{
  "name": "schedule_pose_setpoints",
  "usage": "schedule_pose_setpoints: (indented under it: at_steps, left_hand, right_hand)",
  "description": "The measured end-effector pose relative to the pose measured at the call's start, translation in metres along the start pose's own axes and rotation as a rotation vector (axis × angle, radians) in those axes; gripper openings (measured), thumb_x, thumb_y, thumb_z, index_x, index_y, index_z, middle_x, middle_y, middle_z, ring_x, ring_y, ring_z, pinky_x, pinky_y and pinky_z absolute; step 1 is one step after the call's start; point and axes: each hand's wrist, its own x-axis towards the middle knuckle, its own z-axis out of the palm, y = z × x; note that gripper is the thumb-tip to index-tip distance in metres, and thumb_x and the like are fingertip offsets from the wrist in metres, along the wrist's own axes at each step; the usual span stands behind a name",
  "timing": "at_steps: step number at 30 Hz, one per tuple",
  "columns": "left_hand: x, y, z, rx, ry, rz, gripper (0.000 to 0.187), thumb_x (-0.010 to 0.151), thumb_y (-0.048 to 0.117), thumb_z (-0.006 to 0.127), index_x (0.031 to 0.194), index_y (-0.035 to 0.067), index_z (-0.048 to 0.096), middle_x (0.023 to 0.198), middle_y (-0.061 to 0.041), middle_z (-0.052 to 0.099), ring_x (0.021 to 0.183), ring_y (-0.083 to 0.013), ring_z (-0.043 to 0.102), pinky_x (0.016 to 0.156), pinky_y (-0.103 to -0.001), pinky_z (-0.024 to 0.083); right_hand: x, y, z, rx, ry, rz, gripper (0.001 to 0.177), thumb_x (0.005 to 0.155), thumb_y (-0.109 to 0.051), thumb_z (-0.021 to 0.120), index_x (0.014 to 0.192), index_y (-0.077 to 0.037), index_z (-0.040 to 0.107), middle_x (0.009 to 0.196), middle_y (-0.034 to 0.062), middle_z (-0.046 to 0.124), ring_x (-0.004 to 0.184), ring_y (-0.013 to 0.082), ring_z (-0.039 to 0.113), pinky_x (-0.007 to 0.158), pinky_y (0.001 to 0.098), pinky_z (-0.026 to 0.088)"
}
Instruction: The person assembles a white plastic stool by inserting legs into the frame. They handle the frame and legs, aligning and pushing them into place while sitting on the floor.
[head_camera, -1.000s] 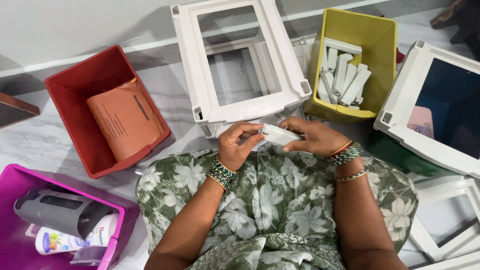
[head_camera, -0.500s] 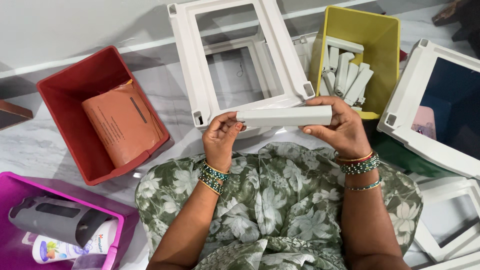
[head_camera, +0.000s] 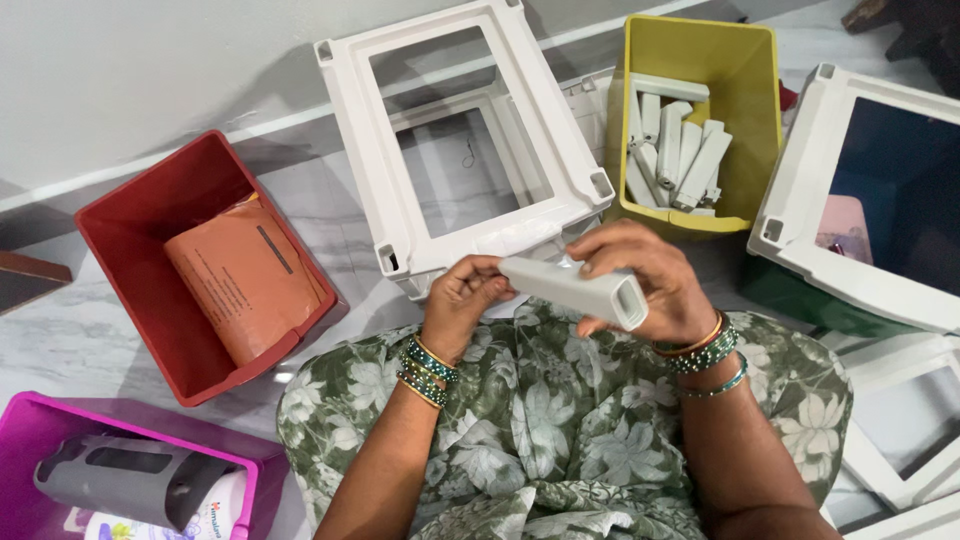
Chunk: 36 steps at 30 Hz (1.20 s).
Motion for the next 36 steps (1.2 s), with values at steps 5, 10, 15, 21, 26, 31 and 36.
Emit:
schedule_pose_setpoints:
  at_steps: [5, 10, 15, 21, 26, 31, 36]
  left_hand:
    - [-0.001, -0.006, 0.004, -0.047, -0.148, -0.114, 0.031, 0.100, 0.010, 0.066, 0.128, -0.003, 0.061, 0.115, -0.010, 0.072, 0.102, -0.0164, 0.071, 0.093, -0.034, 0.061]
    - [-0.001, -0.007, 0.002, -0.030, -0.173, -0.097, 0.030, 0.102, 0.011, 0.064, 0.129, -0.003, 0.060, 0.116, -0.010, 0.072, 0.106, -0.0167, 0.070, 0.094, -0.033, 0.059]
    - [-0.001, -0.014, 0.000, 0.003, -0.157, -0.129, 0.028, 0.102, 0.009, 0.063, 0.127, -0.002, 0.060, 0.113, -0.007, 0.071, 0.104, -0.0150, 0.069, 0.093, -0.031, 0.058]
    - [-0.001, -0.011, 0.002, -0.089, -0.018, -0.061, 0.026, 0.098, 0.003, 0.071, 0.122, -0.003, 0.063, 0.107, -0.009, 0.072, 0.097, -0.0169, 0.071, 0.089, -0.034, 0.063]
    - [-0.011, 0.025, 0.018, -0.262, 0.011, 0.163, 0.037, 0.091, -0.003, 0.077, 0.124, 0.000, 0.063, 0.106, -0.008, 0.071, 0.093, -0.0157, 0.071, 0.086, -0.031, 0.062]
    - [-0.027, 0.054, 0.053, -0.285, -0.048, 0.235, 0.040, 0.088, -0.004, 0.075, 0.125, 0.001, 0.062, 0.105, -0.010, 0.073, 0.096, -0.0169, 0.074, 0.086, -0.031, 0.065]
    - [-0.036, 0.061, 0.060, -0.129, -0.009, 0.489, 0.029, 0.096, -0.006, 0.075, 0.122, 0.003, 0.066, 0.111, -0.004, 0.063, 0.095, -0.0105, 0.069, 0.086, -0.026, 0.063]
  right_hand:
    - [0.007, -0.027, 0.008, -0.026, -0.143, -0.006, 0.051, 0.067, -0.025, 0.094, 0.111, -0.014, 0.070, 0.119, 0.0025, 0.075, 0.122, 0.0244, 0.068, 0.103, 0.0413, 0.056]
    - [0.015, -0.039, 0.011, -0.017, -0.176, 0.028, 0.045, 0.071, -0.021, 0.092, 0.111, -0.013, 0.072, 0.117, 0.0028, 0.076, 0.121, 0.0252, 0.069, 0.104, 0.0411, 0.056]
    - [0.010, -0.032, 0.015, -0.027, -0.176, 0.035, 0.042, 0.074, -0.021, 0.090, 0.111, -0.011, 0.073, 0.120, 0.0020, 0.076, 0.121, 0.0249, 0.071, 0.105, 0.0407, 0.057]
    - [0.003, -0.002, 0.010, 0.426, 0.135, 0.140, 0.058, 0.098, -0.011, 0.074, 0.144, -0.023, 0.040, 0.135, 0.0136, 0.071, 0.134, 0.0333, 0.067, 0.112, 0.0519, 0.061]
    - [-0.003, 0.013, 0.007, 0.863, 0.444, 0.339, 0.076, 0.103, -0.005, 0.064, 0.159, -0.026, 0.018, 0.141, 0.0205, 0.060, 0.134, 0.0385, 0.061, 0.111, 0.0523, 0.055]
    - [-0.002, 0.028, 0.011, 1.085, 0.505, 0.421, 0.065, 0.108, -0.008, 0.059, 0.161, -0.024, 0.025, 0.145, 0.0214, 0.058, 0.135, 0.0386, 0.059, 0.108, 0.0493, 0.056]
    - [0.000, 0.032, 0.012, 1.121, 0.503, 0.445, 0.063, 0.107, -0.008, 0.060, 0.160, -0.022, 0.028, 0.144, 0.0217, 0.059, 0.134, 0.0385, 0.059, 0.106, 0.0477, 0.057]
